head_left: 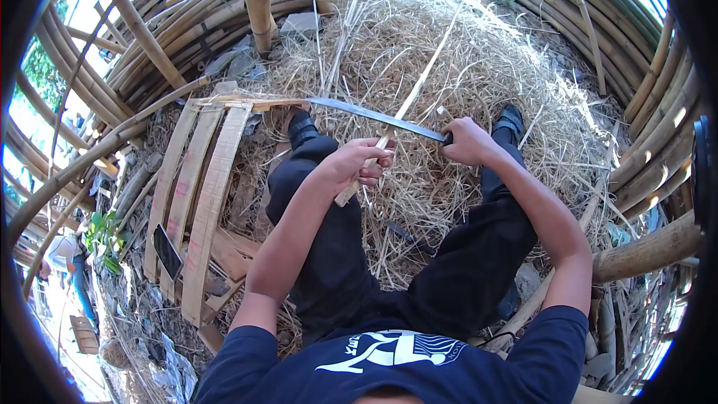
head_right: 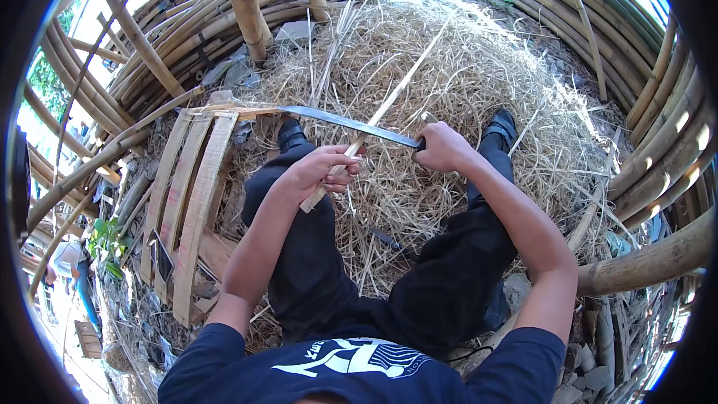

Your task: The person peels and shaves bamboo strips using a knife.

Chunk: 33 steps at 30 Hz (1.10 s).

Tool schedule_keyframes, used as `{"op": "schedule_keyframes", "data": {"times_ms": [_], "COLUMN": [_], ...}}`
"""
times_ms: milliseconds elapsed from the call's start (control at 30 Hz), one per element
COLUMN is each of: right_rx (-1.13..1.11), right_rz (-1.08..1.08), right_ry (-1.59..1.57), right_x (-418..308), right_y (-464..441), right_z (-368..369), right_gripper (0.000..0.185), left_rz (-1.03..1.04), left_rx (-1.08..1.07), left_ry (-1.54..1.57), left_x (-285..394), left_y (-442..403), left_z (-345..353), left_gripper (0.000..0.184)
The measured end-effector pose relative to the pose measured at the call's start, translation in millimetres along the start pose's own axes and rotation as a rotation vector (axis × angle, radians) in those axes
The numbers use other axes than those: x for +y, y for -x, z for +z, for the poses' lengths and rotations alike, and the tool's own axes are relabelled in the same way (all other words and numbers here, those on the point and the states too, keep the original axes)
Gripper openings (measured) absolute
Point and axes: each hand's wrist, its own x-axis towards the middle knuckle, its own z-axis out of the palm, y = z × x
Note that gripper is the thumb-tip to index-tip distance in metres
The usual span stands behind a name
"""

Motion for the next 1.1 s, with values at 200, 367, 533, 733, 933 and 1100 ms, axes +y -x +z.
{"op": "schedule_keyframes", "data": {"times_ms": [200,367,533,733,933,1100], "right_rx": [0.011,0.012,-0.030,0.014,-0.007,0.003], "right_rz": [0.008,0.019,0.014,-0.006,-0.009,-0.012], "right_ry": [-0.013,0.012,0.071,0.101,0.063,0.082], "right_x": [6.9,16.5,16.4,23.7,21.1,19.1], "right_y": [4.3,3.4,-2.4,-3.9,-3.2,-5.0], "right_z": [-4.9,4.0,9.4,13.1,13.4,15.0], "right_gripper": [0.042,0.041,0.031,0.033,0.034,0.032], "left_rz": [0.008,-0.035,-0.097,0.030,0.107,0.158], "left_rx": [-0.242,-0.123,0.062,0.171,0.265,0.157], "left_ry": [-0.070,-0.097,0.014,0.101,0.198,0.233], "left_x": [-3.0,-23.4,-36.6,-40.8,-45.0,-48.4], "left_y": [29.1,23.9,10.2,3.0,4.1,3.4], "left_z": [21.7,23.3,17.4,-0.5,-7.2,-16.6], "left_gripper": [0.064,0.067,0.040,0.032,0.048,0.052]}}
